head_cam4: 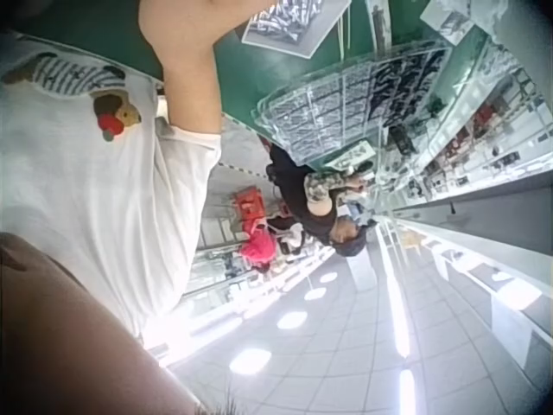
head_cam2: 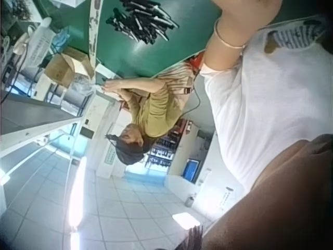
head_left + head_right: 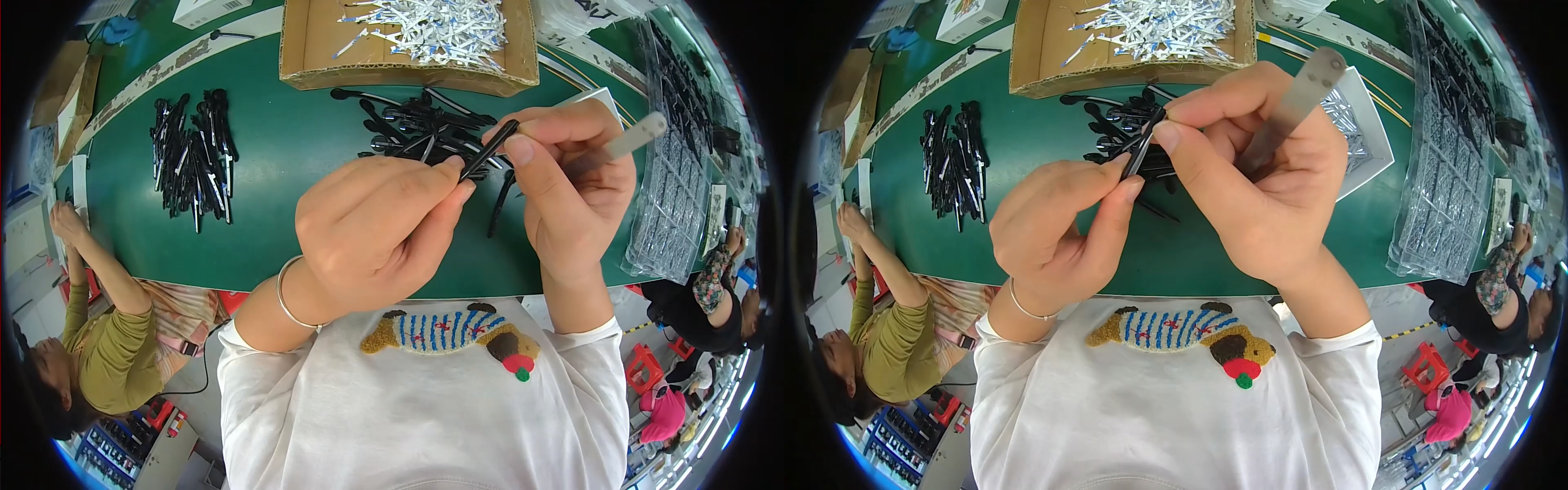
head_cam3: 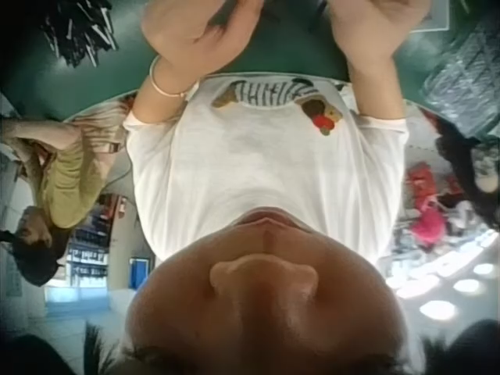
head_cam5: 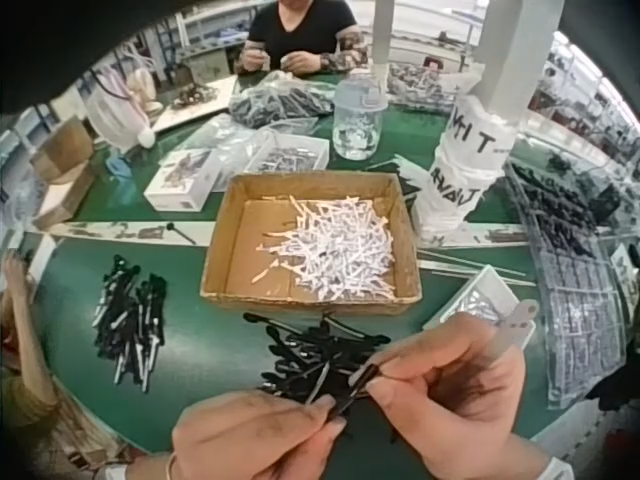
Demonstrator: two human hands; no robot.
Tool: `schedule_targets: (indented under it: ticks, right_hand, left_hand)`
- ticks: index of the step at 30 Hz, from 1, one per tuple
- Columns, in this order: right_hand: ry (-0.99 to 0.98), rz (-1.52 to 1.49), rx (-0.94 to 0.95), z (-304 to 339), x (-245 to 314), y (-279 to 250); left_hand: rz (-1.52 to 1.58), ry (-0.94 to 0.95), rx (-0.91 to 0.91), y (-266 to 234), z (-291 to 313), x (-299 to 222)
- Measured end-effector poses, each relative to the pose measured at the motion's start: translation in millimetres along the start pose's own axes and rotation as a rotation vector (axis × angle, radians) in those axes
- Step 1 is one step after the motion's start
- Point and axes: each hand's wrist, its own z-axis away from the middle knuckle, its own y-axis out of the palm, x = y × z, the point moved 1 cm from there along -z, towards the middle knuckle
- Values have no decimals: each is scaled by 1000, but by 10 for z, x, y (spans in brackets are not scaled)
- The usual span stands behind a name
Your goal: The person assembles small black plastic components by inserting silver metal pins into them using tweezers.
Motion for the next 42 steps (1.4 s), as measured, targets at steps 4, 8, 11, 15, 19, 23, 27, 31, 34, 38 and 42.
schedule_targets:
  ticks: [4,8,11,15,19,23,27,31,34,38,42]
  right_hand:
    - [-85,97,57,-18,17,-34]
    - [-79,234,73,-17,96,-28]
    - [-129,254,64,-25,90,-11]
    - [-165,228,94,-56,54,-34]
    - [149,-179,99,-94,8,-15]
    - [335,-402,224,-61,-31,5]
    - [239,-272,117,-11,-45,90]
    - [301,-241,45,48,-47,179]
    - [360,-326,22,83,-96,202]
    - [418,-466,63,82,-137,188]
    - [380,-477,72,101,-168,200]
  left_hand:
    - [-3,16,21,-19,9,7]
    - [-5,21,24,-31,11,2]
    - [1,14,28,-35,11,5]
    - [41,12,12,-34,-8,14]
    - [164,-118,60,-62,-14,6]
    - [287,-193,58,-21,13,50]
    - [398,-336,26,27,-33,73]
    - [432,-443,-63,48,60,91]
    - [280,-304,-11,-6,33,116]
    - [286,-368,14,-14,41,78]
    - [353,-384,-50,41,86,89]
